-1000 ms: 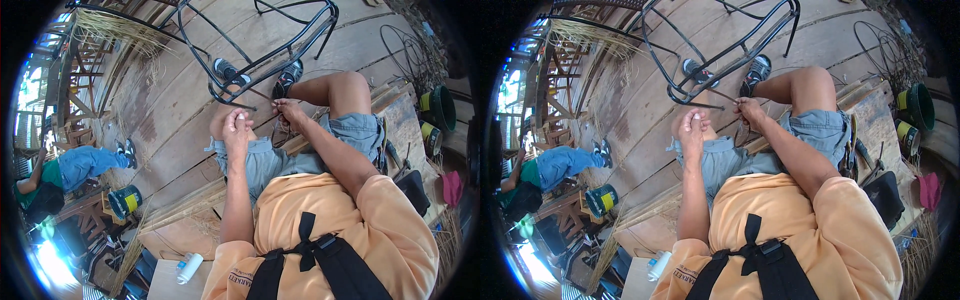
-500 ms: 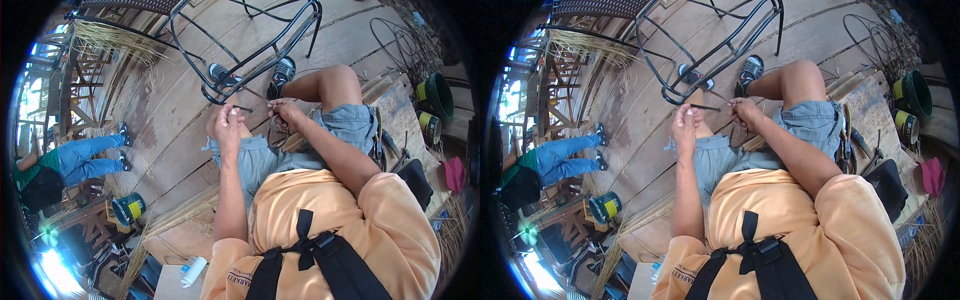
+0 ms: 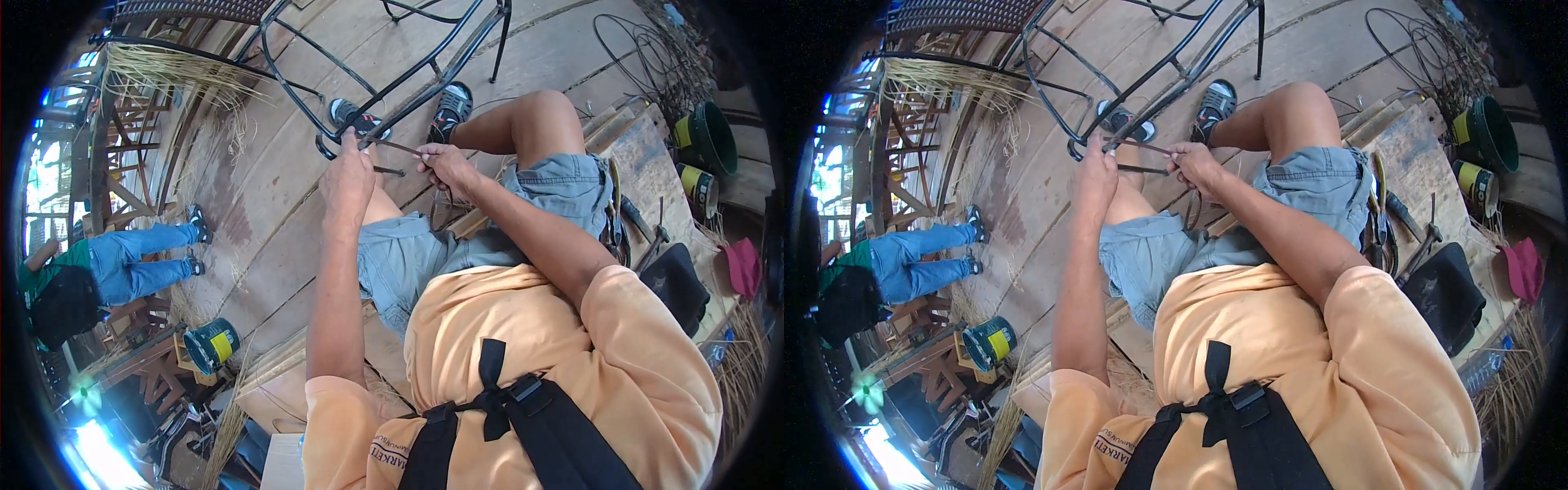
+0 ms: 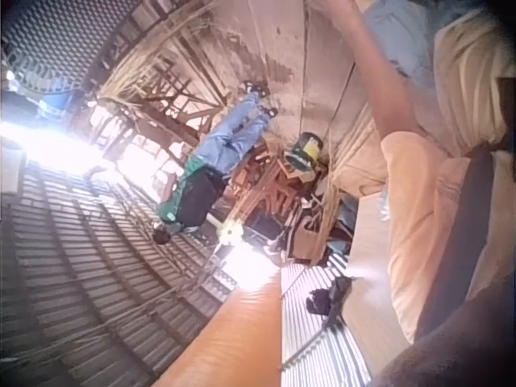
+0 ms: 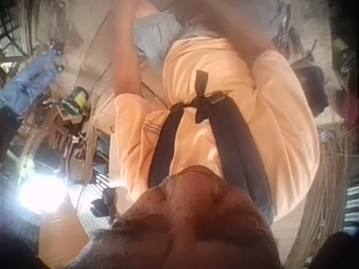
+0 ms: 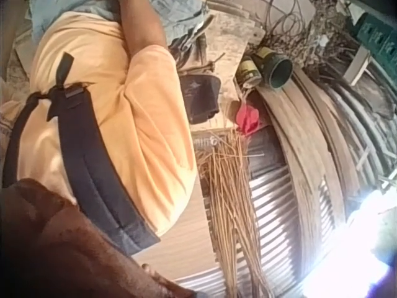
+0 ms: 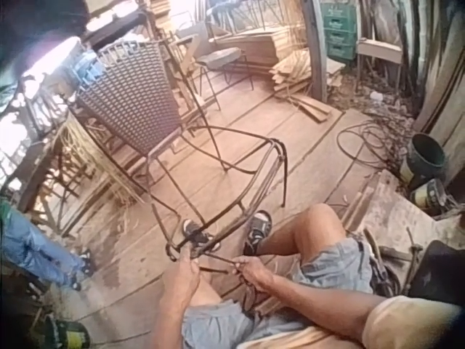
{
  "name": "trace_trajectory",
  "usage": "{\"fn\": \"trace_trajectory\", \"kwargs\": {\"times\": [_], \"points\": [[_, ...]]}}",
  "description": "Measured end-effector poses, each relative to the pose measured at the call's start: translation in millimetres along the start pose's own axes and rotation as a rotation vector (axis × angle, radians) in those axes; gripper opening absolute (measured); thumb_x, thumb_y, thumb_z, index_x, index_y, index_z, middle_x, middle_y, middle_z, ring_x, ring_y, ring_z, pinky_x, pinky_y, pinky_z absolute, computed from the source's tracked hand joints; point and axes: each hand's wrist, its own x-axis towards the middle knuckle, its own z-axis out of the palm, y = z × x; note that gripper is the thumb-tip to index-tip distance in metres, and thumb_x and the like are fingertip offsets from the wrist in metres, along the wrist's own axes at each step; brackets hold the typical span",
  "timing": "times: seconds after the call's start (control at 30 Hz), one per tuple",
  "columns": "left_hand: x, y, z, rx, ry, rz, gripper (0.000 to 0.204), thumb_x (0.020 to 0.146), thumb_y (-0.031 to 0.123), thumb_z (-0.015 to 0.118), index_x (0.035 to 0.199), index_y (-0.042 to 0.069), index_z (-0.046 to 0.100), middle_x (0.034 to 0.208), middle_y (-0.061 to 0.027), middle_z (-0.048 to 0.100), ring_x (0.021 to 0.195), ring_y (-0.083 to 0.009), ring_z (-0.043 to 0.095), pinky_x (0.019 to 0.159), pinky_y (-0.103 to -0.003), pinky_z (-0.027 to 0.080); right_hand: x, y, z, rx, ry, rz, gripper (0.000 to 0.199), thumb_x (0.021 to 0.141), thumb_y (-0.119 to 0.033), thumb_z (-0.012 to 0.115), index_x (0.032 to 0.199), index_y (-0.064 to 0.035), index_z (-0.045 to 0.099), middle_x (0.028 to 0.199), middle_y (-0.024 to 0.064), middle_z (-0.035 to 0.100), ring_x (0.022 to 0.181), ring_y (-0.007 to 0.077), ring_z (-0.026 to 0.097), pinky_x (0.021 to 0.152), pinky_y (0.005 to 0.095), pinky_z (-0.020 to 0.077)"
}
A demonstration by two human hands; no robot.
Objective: The recorder is weaving a chair frame using synthetic rattan strips in a workshop.
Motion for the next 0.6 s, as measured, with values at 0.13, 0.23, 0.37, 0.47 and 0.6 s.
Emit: {"fn": "trace_trajectory", "kwargs": {"times": [0.13,0.23,0.37,0.47,0.6], "points": [[3,2,7,-0.056,0.088,0.026,0.031,0.084,0.018,0.047,0.112,0.005,0.054,0.091,-0.0202,0.062,0.083,-0.0360,0.060,0.070,-0.042,0.046,23,-2,0,-0.057,0.014,-0.035,0.016,0.092,-0.012,0.041,0.097,-0.0068,0.056,0.070,-0.0004,0.054,0.045,0.0067,0.040,0.036,0.0209,0.0297],[-3,0,9,-0.204,0.133,-0.056,0.027,0.084,0.019,0.049,0.105,0.005,0.058,0.088,-0.0190,0.062,0.076,-0.0308,0.062,0.067,-0.038,0.048,28,-8,7,-0.093,0.017,-0.056,0.016,0.090,-0.011,0.043,0.094,-0.0076,0.059,0.064,-0.0003,0.054,0.046,0.0091,0.043,0.036,0.0238,0.0310],[-9,-11,18,-0.365,0.303,0.030,0.018,0.086,0.012,0.051,0.099,0.003,0.059,0.093,-0.0163,0.062,0.084,-0.0326,0.060,0.072,-0.039,0.047,23,-18,19,-0.133,-0.021,-0.102,0.021,0.088,-0.009,0.046,0.101,-0.0073,0.062,0.065,0.0001,0.055,0.049,0.0090,0.045,0.044,0.0234,0.0350],[-11,-23,25,-0.421,0.455,0.143,0.017,0.086,0.010,0.053,0.099,0.003,0.061,0.081,-0.0111,0.063,0.071,-0.0119,0.061,0.062,-0.027,0.047,17,-25,37,-0.209,-0.131,-0.257,0.021,0.090,-0.010,0.046,0.105,-0.0042,0.059,0.065,-0.0004,0.053,0.048,0.0060,0.043,0.041,0.0205,0.0332],[-25,-15,14,-0.378,0.473,0.145,0.016,0.087,0.010,0.053,0.097,0.003,0.062,0.078,-0.0097,0.061,0.072,-0.0117,0.059,0.064,-0.028,0.047,15,-27,49,-0.233,-0.143,-0.281,0.020,0.091,-0.010,0.045,0.104,-0.0041,0.060,0.063,-0.0006,0.053,0.048,0.0059,0.043,0.041,0.0205,0.0325]]}}
